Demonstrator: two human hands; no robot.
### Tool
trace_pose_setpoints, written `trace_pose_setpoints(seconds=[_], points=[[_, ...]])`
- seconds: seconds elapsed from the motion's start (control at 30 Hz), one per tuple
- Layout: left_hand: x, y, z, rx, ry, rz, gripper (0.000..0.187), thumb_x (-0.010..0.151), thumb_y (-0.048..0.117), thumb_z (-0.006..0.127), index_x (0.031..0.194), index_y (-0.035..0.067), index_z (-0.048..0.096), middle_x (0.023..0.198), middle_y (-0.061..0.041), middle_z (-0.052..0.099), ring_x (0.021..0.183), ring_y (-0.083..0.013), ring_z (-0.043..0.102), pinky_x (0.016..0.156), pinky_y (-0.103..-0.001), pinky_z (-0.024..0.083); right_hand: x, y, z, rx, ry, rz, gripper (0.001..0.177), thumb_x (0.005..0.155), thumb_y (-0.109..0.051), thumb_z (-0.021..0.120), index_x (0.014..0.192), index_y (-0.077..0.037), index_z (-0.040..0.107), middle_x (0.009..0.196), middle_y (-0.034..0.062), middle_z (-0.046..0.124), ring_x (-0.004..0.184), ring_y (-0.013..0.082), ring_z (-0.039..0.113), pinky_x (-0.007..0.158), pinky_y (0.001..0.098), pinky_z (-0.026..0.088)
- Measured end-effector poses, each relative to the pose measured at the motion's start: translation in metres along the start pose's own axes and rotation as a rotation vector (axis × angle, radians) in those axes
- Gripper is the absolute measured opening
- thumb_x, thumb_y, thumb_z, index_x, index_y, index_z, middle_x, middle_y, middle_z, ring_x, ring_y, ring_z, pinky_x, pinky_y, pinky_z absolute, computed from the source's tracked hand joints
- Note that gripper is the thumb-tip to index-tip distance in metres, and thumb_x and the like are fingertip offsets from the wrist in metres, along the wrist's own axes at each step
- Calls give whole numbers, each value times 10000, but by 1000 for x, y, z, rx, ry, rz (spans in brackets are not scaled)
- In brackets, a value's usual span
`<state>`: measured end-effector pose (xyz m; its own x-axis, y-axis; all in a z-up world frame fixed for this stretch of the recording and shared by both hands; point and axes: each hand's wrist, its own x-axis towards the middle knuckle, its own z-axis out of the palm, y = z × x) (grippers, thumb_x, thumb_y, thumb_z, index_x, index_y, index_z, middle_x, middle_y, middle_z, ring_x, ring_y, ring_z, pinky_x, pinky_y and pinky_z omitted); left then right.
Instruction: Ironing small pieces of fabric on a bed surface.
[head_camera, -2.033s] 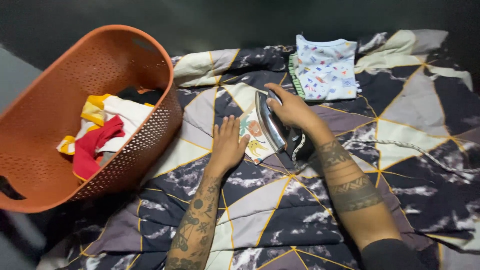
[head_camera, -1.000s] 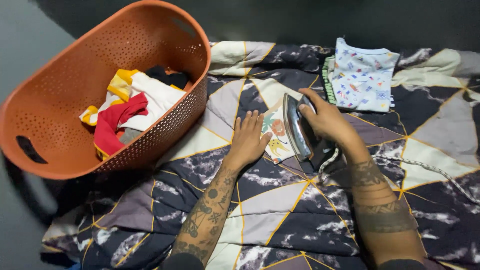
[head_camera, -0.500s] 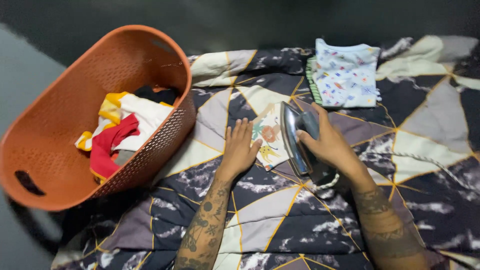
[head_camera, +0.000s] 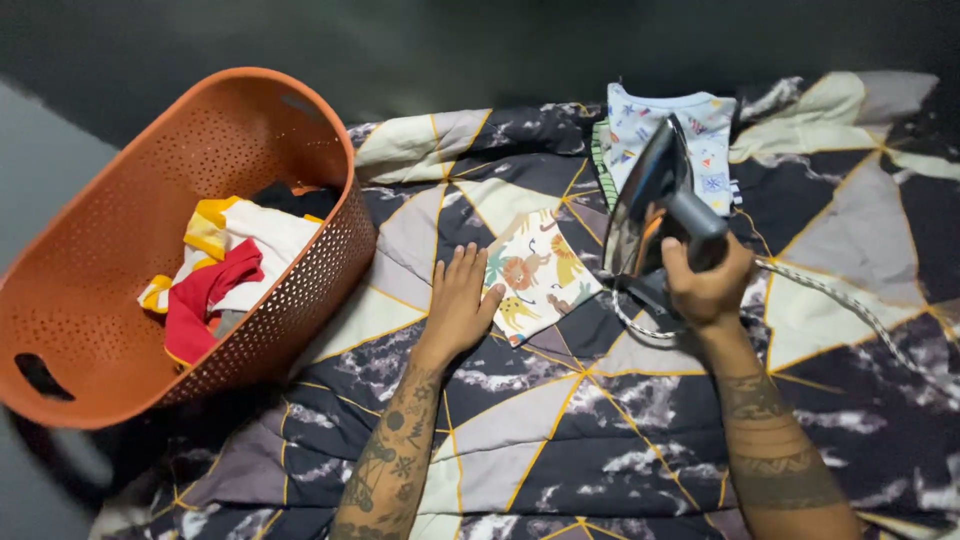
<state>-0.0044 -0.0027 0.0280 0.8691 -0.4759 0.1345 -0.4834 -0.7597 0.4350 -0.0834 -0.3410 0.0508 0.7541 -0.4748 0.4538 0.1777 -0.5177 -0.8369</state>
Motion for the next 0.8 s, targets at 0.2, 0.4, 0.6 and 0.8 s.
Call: trace_pose_setpoints(seconds=[0.2, 0.4, 0.6, 0.8], points=[[0, -3, 5, 6, 109, 52, 651, 1007, 385, 541, 1491, -38, 442, 1564, -253, 432, 1476, -400, 344, 1204, -558, 181, -11, 39, 2, 67, -21, -72, 232, 915, -174, 770, 997, 22, 675, 828, 35, 654, 725, 114, 599, 683, 289, 496], [27, 5, -6, -97, 258, 26, 563, 987, 365, 591, 1372, -45, 565, 1298, -212, 627, 1218, -388, 557, 1034, -496, 409, -12, 35, 4, 135, -55, -31, 246, 923, -167, 768, 1044, 27, 677, 850, 17, 649, 742, 98, 594, 684, 278, 486], [68, 10, -8, -29, 22, -47, 534, 951, 482, 586, 1215, 22, 642, 1177, -203, 675, 1127, -382, 606, 917, -504, 447, -13, 42, 5, 160, -38, -55, 247, 940, -151, 765, 1066, 34, 662, 879, 16, 652, 769, 99, 604, 711, 273, 497], [108, -23, 24, -100, -215, -4, 604, 918, 580, 657, 1055, -7, 702, 983, -252, 719, 929, -415, 698, 802, -491, 535, -13, 39, 4, 185, -49, -60, 232, 950, -135, 747, 1082, 35, 658, 902, 17, 654, 790, 109, 618, 736, 273, 512]])
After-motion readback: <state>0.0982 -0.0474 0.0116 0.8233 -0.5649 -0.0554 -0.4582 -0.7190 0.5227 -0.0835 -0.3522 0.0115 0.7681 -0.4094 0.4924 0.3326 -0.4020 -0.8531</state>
